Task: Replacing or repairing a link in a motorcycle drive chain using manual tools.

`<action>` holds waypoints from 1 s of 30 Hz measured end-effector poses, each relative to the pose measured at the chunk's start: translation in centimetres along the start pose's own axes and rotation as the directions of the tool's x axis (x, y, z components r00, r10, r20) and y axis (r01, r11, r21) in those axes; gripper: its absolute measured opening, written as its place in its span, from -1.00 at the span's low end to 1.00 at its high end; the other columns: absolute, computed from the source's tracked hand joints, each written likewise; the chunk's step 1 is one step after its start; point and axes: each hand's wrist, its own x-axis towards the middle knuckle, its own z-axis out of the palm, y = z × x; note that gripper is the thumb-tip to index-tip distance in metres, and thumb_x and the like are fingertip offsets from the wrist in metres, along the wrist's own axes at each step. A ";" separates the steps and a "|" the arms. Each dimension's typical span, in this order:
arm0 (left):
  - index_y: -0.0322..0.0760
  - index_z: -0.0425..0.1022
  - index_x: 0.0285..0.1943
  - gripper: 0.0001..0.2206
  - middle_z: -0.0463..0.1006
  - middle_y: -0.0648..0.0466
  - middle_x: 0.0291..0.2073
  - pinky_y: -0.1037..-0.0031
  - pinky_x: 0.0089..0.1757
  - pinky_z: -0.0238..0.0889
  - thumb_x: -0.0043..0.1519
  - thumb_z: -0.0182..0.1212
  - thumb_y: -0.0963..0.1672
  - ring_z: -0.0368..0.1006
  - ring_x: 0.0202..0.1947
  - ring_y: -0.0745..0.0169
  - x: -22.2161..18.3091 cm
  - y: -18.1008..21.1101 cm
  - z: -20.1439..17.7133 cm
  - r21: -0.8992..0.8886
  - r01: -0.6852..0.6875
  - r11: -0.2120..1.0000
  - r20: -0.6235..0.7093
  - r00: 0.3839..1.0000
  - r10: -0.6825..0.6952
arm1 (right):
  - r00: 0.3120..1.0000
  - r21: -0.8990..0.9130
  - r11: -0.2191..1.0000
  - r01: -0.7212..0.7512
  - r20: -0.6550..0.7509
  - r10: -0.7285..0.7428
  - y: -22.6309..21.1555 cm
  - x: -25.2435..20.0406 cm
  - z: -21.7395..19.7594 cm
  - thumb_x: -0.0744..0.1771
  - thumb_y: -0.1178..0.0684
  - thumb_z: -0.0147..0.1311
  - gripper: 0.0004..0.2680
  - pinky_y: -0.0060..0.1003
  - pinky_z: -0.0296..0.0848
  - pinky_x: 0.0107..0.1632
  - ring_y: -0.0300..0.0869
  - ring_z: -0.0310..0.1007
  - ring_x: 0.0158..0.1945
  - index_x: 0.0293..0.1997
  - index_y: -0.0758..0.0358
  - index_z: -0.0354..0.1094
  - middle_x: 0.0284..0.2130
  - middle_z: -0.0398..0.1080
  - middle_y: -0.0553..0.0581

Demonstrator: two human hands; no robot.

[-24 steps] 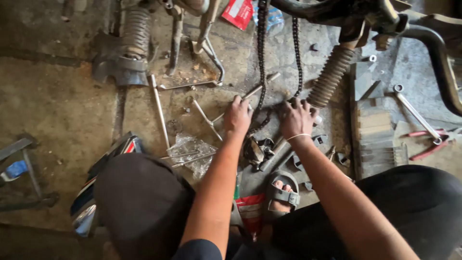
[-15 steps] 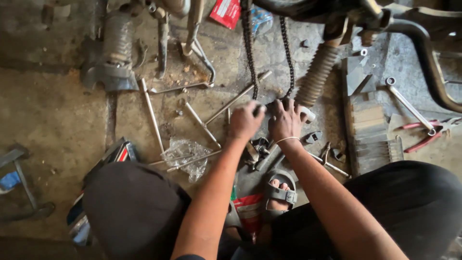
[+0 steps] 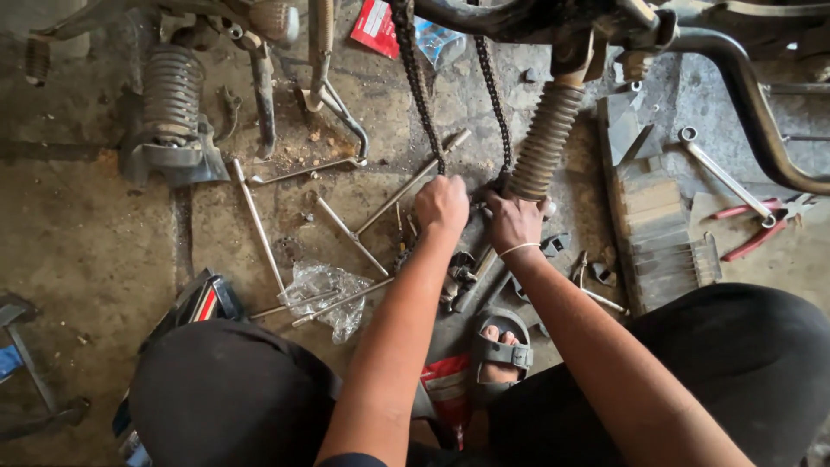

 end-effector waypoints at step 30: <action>-0.25 0.52 -0.12 -0.70 0.58 0.05 -0.32 0.41 -0.36 0.41 0.42 0.08 0.03 0.47 -0.41 0.31 -5.1 -9.8 -15.3 -0.575 -0.389 0.720 -0.749 0.605 -0.271 | 0.982 0.270 0.957 0.106 0.123 -0.143 0.6 3.1 -1.2 0.29 -0.01 0.23 -0.83 0.04 0.38 -0.20 0.14 0.48 -0.17 -0.14 0.15 0.37 -0.19 0.46 0.13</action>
